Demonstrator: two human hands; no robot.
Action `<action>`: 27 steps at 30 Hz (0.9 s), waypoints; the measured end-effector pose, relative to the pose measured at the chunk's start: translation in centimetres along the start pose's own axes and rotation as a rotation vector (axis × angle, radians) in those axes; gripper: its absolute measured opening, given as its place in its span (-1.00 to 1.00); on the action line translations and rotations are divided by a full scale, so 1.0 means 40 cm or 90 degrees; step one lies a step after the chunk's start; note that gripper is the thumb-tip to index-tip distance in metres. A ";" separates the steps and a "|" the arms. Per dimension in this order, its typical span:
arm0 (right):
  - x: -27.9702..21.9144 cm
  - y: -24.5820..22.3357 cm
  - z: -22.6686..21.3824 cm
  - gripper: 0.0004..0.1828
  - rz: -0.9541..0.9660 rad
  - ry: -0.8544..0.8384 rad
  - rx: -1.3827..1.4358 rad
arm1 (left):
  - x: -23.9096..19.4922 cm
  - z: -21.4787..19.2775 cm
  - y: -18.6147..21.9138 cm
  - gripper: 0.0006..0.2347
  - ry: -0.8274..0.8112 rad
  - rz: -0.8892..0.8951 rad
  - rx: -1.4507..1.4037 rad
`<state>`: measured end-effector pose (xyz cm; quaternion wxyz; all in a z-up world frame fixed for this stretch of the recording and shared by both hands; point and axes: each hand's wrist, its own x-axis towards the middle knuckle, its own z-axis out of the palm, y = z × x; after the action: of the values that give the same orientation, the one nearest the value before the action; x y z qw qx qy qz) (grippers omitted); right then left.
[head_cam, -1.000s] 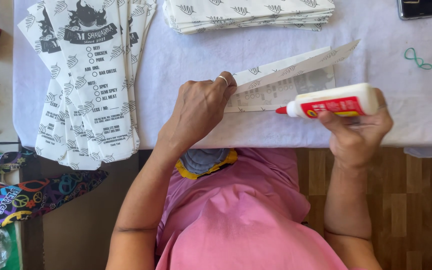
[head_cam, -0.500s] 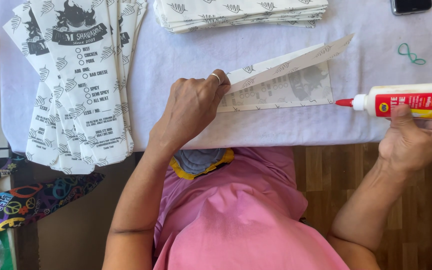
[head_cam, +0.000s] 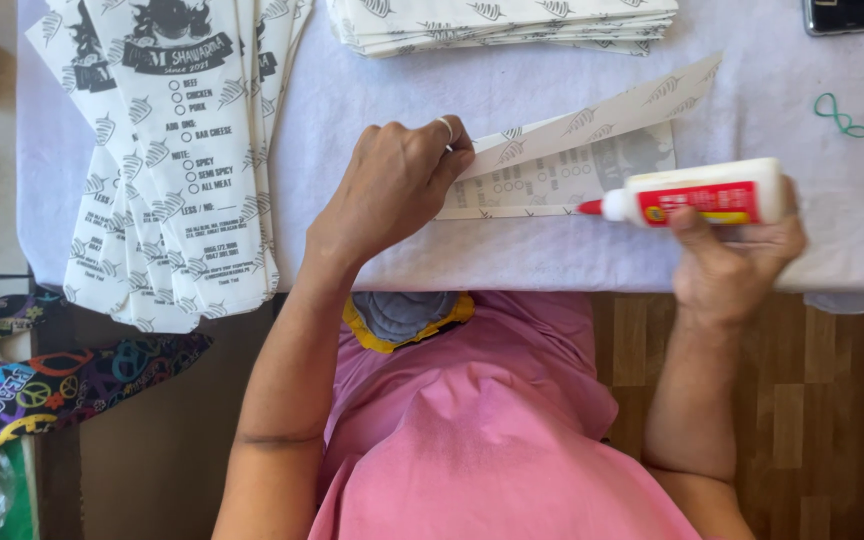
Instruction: Folding and gluing printed paper sheets to assemble packaging pouches.
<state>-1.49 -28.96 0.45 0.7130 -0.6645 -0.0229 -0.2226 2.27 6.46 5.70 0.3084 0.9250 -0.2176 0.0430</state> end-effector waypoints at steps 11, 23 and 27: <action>-0.090 -0.059 0.353 -0.53 0.102 -0.157 -0.018 | 0.037 -0.010 -0.064 -0.87 -0.044 -0.050 -0.151; 0.050 -0.017 0.000 -0.58 0.004 0.043 0.031 | -0.074 -0.017 0.013 -0.73 -0.045 0.124 -0.101; 0.118 -0.038 -0.208 -0.52 0.115 0.059 -0.241 | -0.123 0.034 0.008 -0.65 -0.054 0.178 -0.012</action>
<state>0.05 -38.32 2.48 0.5929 -0.7749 0.1119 -0.1886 -2.36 7.29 3.72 0.2986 0.8838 -0.3574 0.0439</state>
